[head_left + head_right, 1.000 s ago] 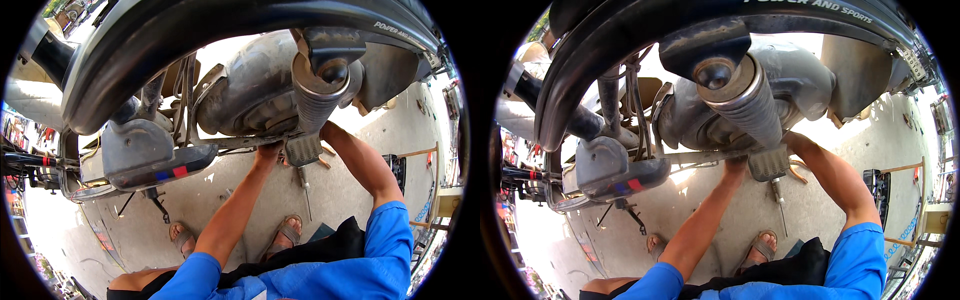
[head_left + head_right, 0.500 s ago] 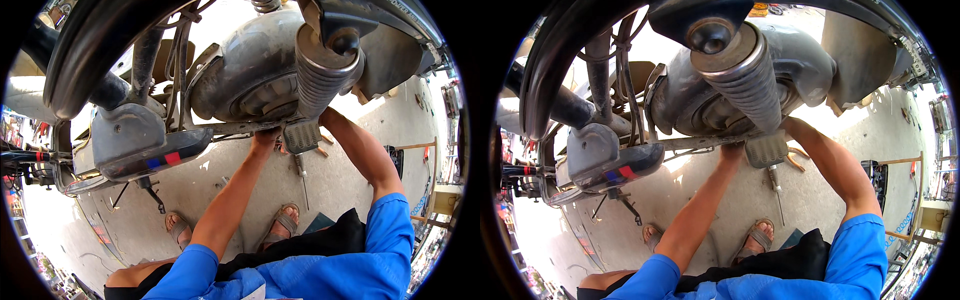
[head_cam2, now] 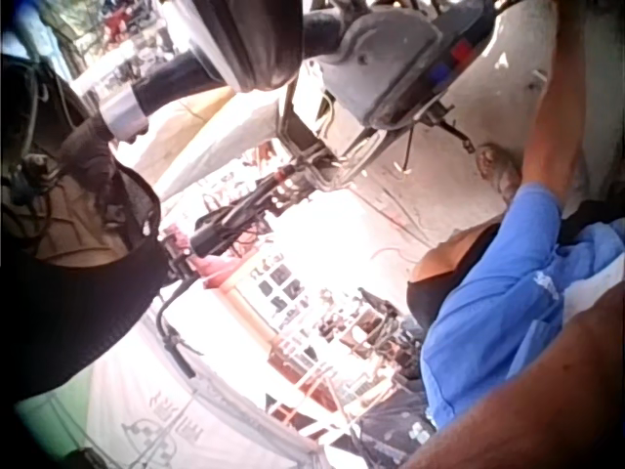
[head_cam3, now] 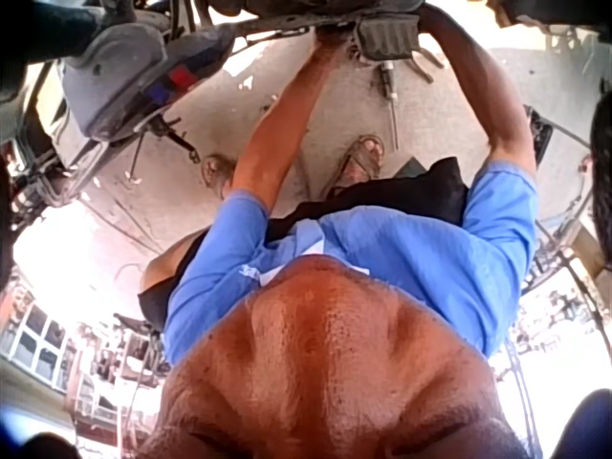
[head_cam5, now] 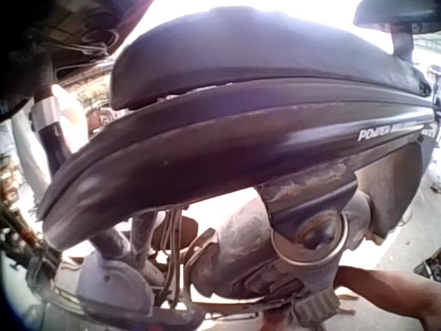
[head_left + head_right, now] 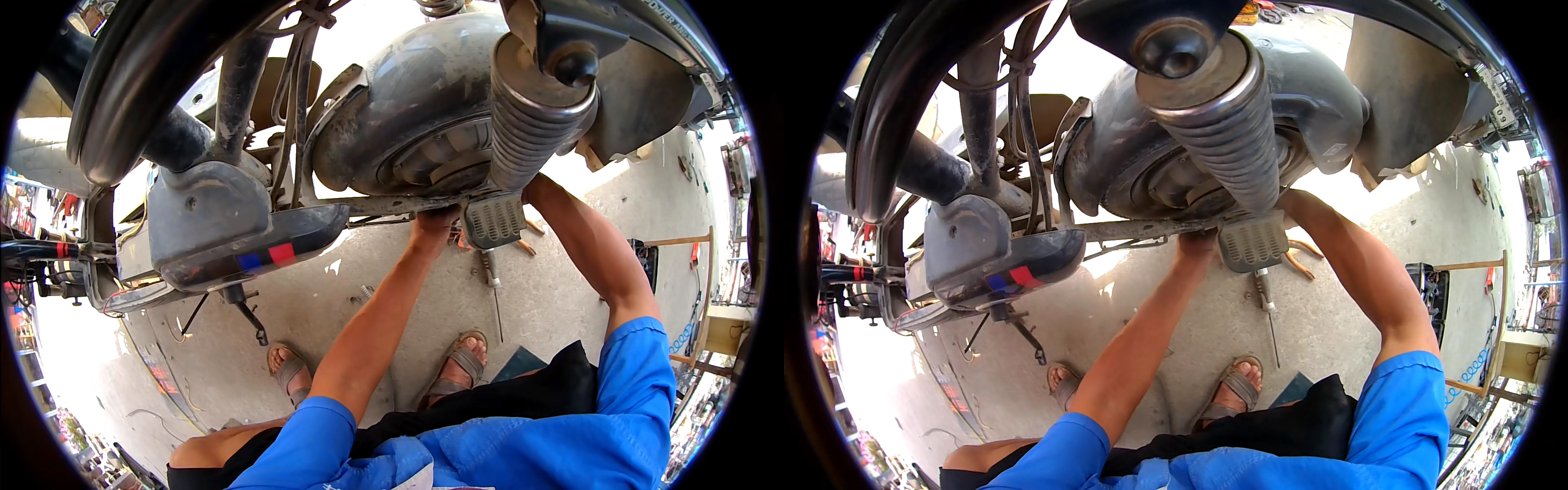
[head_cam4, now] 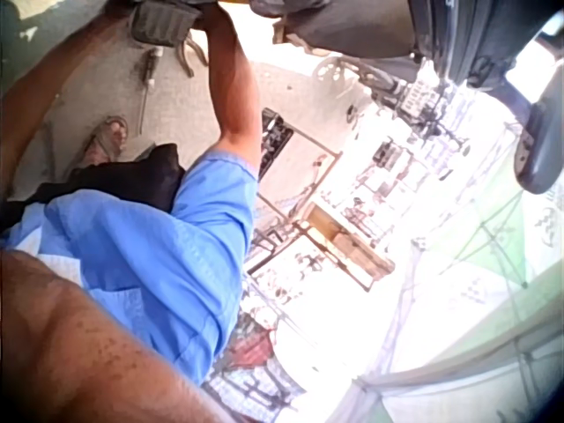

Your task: The person uses a wrench to tighten bolts on the frame and rear suspension of a scooter. They then move to the front and use pliers to adjust the handlebar controls and wiring.

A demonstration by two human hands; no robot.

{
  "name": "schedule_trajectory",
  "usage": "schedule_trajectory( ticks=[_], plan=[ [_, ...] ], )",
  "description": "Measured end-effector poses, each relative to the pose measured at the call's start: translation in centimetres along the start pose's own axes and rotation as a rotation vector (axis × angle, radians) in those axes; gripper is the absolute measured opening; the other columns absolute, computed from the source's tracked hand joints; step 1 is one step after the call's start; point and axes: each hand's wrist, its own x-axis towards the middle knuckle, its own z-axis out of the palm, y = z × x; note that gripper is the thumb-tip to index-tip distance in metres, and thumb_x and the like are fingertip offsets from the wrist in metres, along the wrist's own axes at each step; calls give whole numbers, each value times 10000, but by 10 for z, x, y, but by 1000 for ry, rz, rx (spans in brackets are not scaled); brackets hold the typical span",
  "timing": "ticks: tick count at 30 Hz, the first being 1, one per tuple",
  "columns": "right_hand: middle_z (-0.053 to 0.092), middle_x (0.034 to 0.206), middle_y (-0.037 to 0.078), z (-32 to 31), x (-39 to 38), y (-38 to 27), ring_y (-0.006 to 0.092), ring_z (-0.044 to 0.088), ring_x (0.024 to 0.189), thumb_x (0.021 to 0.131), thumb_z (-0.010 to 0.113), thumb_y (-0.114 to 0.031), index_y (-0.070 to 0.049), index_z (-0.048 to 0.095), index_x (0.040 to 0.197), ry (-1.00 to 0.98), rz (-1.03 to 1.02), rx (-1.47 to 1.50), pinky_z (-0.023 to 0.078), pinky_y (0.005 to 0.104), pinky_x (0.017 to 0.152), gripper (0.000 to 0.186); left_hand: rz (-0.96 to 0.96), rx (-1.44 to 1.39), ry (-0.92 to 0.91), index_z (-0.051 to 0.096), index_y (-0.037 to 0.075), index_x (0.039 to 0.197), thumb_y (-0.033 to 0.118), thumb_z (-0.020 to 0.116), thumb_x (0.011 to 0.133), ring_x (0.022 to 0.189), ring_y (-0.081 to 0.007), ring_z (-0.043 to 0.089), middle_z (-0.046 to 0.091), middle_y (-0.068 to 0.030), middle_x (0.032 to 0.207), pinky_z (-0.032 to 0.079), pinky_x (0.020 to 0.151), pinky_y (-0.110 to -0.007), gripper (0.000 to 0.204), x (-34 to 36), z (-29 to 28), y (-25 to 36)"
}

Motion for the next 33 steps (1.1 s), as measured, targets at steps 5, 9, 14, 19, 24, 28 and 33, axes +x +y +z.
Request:
schedule_trajectory(
  ticks=[5, 9, 14, 19, 24, 28, 33],
  plan=[
    [667, 1064, 133, -1, 0, 1, 221, 640, 977, 943, 548, -121, 11, 612, 1159, -7, 6, 3, 510, 343, 865, 261, 60, -66, -9, 591, 2, 1162, 24, 652, 801, 971, -151, 553, 607, -28, 1099, 454, 847, -269, 367, 4, 0, -8],
    [667, 1065, 133, -3, -1, 0, 222, 640, 980, 944, 547, -121, 11, 611, 1160, -6, 15, 6, 510, 343, 867, 261, 2, -50, 3, 588, -1, 1168, 15, 651, 802, 972, -150, 552, 605, -30, 1110, 451, 850, -265, 372, 3, 1, -3],
    [666, 1067, 134, -6, 0, 2, 223, 640, 983, 944, 546, -121, 10, 610, 1161, -21, 24, 29, 509, 344, 869, 261, 58, -97, -19, 586, -4, 1173, 9, 656, 803, 968, -150, 551, 608, -32, 1112, 448, 850, -263, 376, 5, -1, -11],
    [665, 1069, 134, -7, 0, 5, 223, 640, 987, 945, 545, -121, 10, 609, 1162, -16, 31, 32, 509, 345, 872, 261, 111, -81, -26, 589, -4, 1164, 4, 651, 791, 957, -157, 557, 615, -35, 1109, 449, 853, -269, 378, 6, 1, -8],
    [665, 1070, 134, -9, -3, 9, 224, 639, 990, 946, 544, -121, 9, 608, 1163, -18, 49, 56, 509, 345, 875, 262, 80, -42, 14, 594, -4, 1136, 13, 656, 772, 923, -150, 557, 616, -31, 1072, 455, 820, -263, 369, 6, 0, -13],
    [664, 1071, 135, -15, -6, 11, 225, 639, 993, 947, 543, -121, 9, 608, 1164, -22, 80, 102, 508, 346, 877, 262, 100, 27, 7, 580, -5, 1152, 27, 665, 769, 921, -152, 556, 609, -31, 1071, 457, 814, -262, 393, 10, -4, -22],
    [664, 1073, 135, -21, -14, 20, 226, 639, 996, 947, 541, -121, 8, 607, 1166, -22, 138, 204, 508, 347, 880, 262, 48, -117, -3, 561, 2, 1206, 31, 667, 773, 934, -155, 561, 607, -36, 1103, 465, 814, -273, 447, 13, -1, -26]
  ],
)
